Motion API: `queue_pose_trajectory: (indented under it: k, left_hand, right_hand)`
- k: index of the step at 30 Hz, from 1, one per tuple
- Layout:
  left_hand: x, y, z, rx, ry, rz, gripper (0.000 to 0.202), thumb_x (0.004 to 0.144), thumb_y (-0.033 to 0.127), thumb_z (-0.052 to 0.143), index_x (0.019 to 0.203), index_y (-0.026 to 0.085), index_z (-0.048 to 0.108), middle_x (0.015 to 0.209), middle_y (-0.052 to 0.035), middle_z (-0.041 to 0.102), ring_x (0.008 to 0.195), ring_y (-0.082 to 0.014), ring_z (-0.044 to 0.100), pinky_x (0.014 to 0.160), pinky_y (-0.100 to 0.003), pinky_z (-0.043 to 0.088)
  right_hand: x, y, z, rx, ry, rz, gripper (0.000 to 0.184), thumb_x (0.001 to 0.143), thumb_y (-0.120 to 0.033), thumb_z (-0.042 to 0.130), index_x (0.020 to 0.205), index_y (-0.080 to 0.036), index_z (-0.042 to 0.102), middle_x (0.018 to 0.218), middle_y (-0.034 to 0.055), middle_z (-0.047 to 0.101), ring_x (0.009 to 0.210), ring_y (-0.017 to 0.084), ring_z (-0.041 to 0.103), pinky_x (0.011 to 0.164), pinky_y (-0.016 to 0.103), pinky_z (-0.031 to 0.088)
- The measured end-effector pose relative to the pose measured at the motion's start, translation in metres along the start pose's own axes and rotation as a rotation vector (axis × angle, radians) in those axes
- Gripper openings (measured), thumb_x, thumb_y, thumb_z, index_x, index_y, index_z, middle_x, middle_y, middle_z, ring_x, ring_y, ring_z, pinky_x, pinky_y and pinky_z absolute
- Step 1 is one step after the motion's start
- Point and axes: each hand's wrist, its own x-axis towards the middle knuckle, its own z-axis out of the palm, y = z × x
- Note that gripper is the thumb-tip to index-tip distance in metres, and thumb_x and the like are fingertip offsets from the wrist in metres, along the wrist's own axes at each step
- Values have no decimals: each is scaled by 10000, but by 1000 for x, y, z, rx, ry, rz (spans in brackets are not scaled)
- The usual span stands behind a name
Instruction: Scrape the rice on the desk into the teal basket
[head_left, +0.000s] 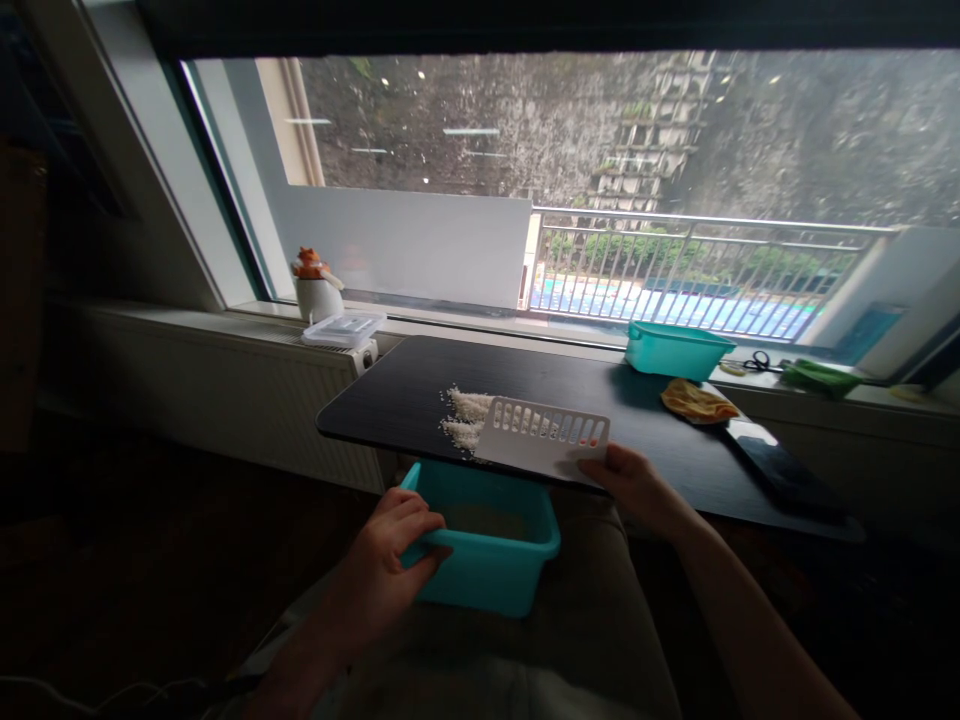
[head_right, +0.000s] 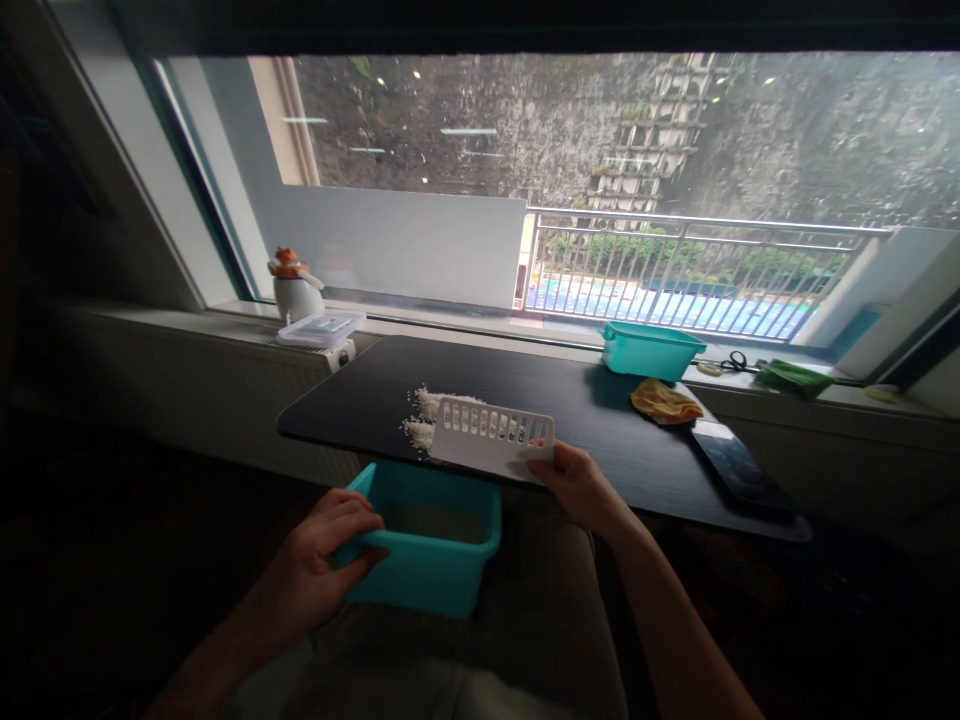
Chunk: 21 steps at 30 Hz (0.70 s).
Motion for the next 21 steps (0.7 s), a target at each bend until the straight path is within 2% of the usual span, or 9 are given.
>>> queue_pose_trajectory:
  k: [10,14,21]
  left_hand:
    - [1,0,1,8,21,7,81,746,160,651,811,207,655,850,-35,622,902,-203,567,773,-318,522]
    - [0,-1,1,16,41,18,84,741,158,653,807,209,660,854,-33,624,908,-204,571,774,-314,524]
    - [-1,-5,0,23,34,7,93,747,161,652,825,211,655,872,-35,619,920,-205,568,788,-321,522]
  right_hand:
    - [-5,-1,-2,24,-11,16,367,703,-456,708,967,-201,721,1008,63,732,962,281,656,898,454,502]
    - [0,0,3,6,25,-10,358,705,-467,702,946,-203,723,969,58,740,935,280,665,878,450,510]
    - [0,-7,13,-10,-33,-26,344,725,-436,696,976,-201,715,1010,62,729,959,277,654,887,442,502]
